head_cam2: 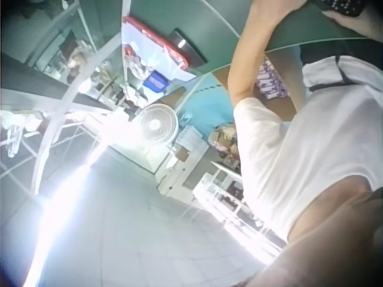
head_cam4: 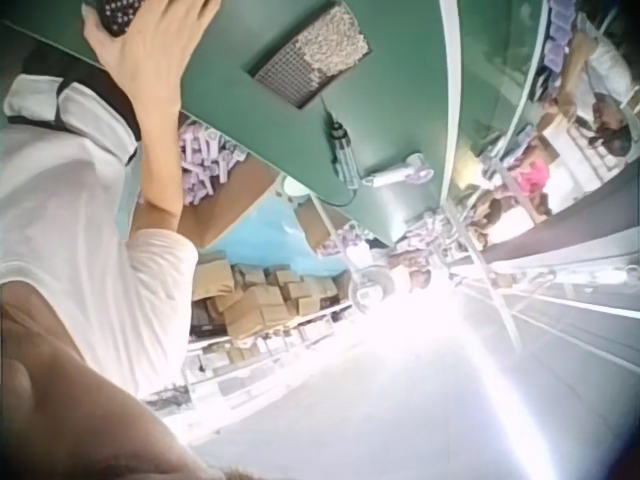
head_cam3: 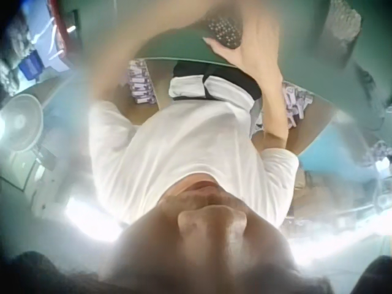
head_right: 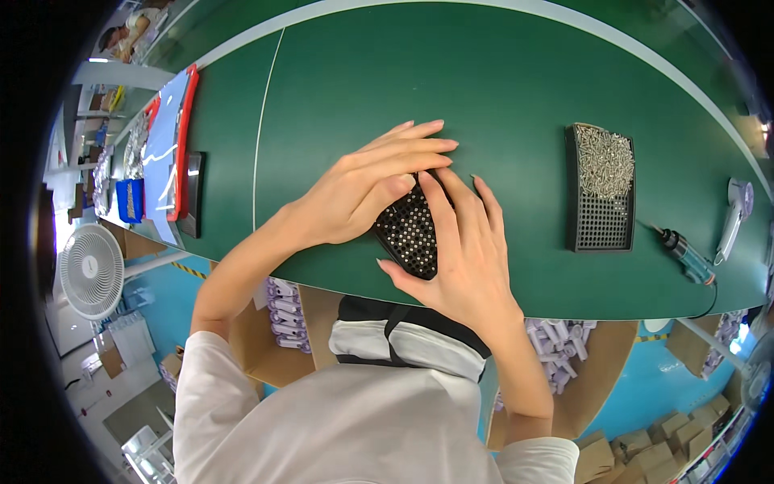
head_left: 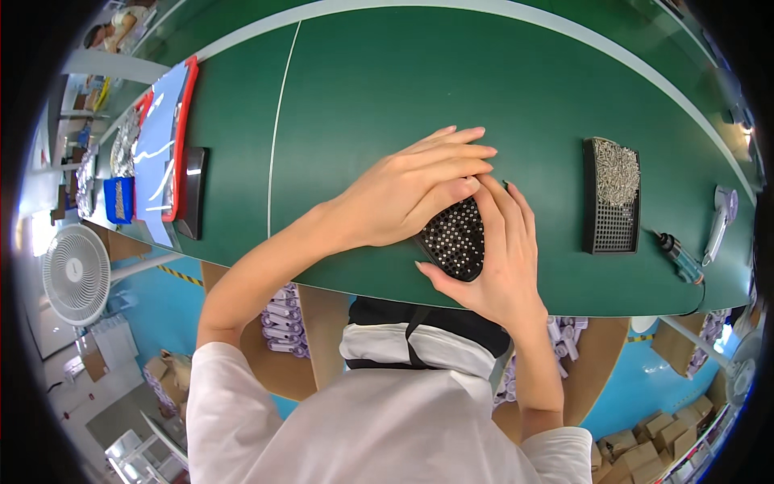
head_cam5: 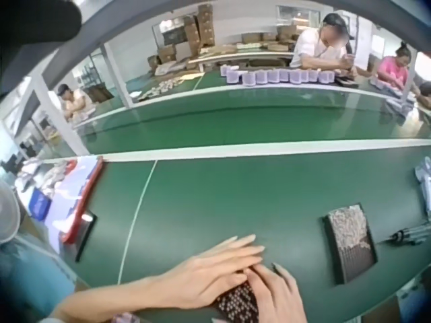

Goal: Packing handheld fans into a box and sorting small screws into a component tray on an assembly line.

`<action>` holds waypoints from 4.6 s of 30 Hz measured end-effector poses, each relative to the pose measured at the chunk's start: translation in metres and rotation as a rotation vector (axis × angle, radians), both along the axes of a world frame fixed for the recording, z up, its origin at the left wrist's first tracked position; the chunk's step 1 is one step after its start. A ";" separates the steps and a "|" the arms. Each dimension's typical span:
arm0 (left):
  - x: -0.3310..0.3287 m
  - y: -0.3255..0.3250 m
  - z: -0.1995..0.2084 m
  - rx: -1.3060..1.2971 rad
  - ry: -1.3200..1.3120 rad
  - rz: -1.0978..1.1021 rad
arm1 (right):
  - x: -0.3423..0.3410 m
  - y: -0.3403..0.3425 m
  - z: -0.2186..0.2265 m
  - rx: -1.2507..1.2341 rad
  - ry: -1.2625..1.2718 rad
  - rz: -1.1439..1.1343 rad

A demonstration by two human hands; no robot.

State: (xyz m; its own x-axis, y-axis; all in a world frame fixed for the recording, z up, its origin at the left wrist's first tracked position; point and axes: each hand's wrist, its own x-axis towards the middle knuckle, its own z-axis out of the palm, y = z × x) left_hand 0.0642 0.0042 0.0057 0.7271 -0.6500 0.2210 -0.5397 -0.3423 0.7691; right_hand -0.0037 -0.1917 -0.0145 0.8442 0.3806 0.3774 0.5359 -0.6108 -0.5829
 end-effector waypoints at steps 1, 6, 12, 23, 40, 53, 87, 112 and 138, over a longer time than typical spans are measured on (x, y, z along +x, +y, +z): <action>0.000 0.000 0.001 0.018 -0.001 -0.011 | 0.000 0.000 0.000 0.013 -0.002 -0.012; -0.003 -0.002 0.007 0.007 0.004 -0.033 | 0.002 -0.003 0.003 0.048 0.026 0.001; -0.004 0.000 0.018 -0.181 0.320 0.023 | 0.002 -0.003 0.002 0.066 0.035 0.005; -0.010 0.004 0.023 -0.521 0.479 0.262 | 0.002 -0.004 0.005 0.040 0.032 -0.017; -0.003 -0.005 0.024 -0.700 0.619 0.094 | 0.001 -0.004 0.003 0.054 0.036 -0.025; -0.007 0.001 0.038 -0.276 0.408 0.073 | 0.003 -0.005 0.002 0.059 0.010 -0.024; -0.020 -0.026 0.005 0.386 -0.336 0.318 | 0.002 -0.011 -0.004 0.481 0.180 -0.266; 0.003 -0.044 -0.010 0.174 -0.298 0.376 | -0.023 -0.069 0.015 0.166 -0.167 -0.590; 0.035 -0.118 0.008 0.093 -0.656 -0.077 | 0.060 -0.147 0.022 0.292 0.250 -0.368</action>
State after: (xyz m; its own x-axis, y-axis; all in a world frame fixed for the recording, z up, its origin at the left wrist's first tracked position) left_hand 0.0992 -0.1139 0.0138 0.4118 -0.7322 0.5425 -0.9113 -0.3333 0.2417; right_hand 0.0561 -0.3387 0.0070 0.9799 -0.0480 0.1935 0.1400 -0.5255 -0.8392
